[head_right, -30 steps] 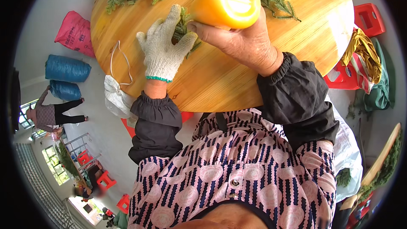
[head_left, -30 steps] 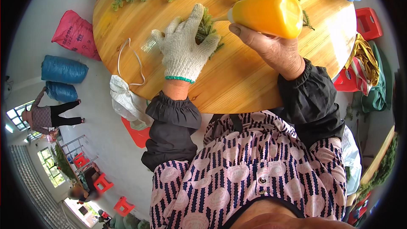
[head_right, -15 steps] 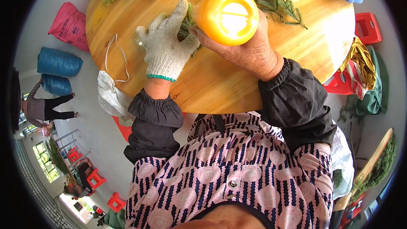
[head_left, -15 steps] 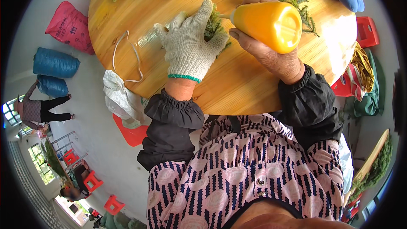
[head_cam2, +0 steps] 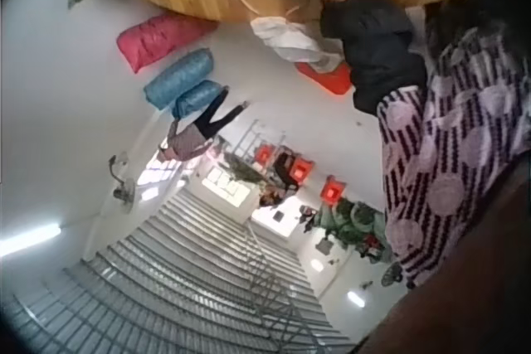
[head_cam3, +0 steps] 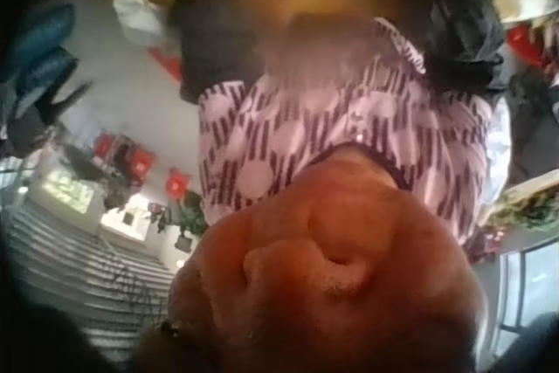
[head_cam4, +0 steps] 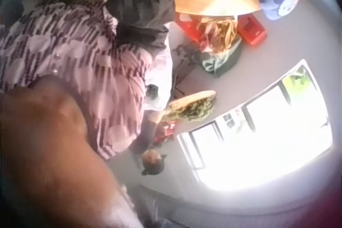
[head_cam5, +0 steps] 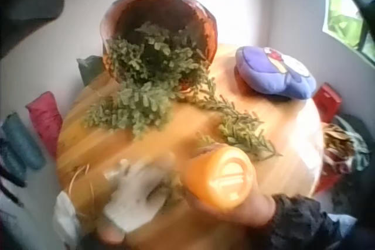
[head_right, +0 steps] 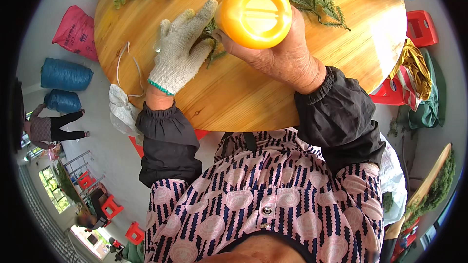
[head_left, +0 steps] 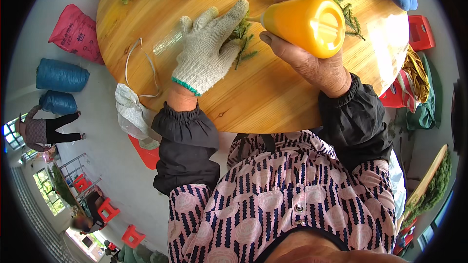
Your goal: Applying glue from a yellow squeeze bottle to artificial green leaves on a wooden base.
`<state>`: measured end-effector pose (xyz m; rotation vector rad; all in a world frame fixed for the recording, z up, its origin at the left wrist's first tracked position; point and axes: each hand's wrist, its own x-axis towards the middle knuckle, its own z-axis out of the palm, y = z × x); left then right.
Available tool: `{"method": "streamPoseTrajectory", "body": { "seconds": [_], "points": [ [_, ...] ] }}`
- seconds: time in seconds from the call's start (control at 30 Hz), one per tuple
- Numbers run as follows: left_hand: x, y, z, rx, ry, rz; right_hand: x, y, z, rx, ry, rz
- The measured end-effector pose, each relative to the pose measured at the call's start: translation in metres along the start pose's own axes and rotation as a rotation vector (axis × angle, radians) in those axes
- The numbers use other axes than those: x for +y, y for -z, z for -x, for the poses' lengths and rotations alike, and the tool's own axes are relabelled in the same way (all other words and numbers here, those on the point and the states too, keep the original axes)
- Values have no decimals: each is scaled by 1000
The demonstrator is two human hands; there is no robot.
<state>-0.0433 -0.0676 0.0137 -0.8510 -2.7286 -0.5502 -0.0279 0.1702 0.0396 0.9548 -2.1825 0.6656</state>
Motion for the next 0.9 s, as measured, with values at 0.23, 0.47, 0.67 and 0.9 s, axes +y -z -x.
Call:
{"method": "streamPoseTrajectory", "body": {
  "seconds": [0.23,0.47,0.67,0.9],
  "points": [
    [-2,6,-3,-115,39,-99,-2,-8,3,53,-168,-334],
    [-4,2,-2,-95,55,-99,5,5,4,-119,79,212],
    [-7,-2,-1,-75,55,-112,-5,-4,3,-100,35,144],
    [-8,-5,-2,-87,40,-98,-8,-1,5,-96,-74,-19]
  ]
}}
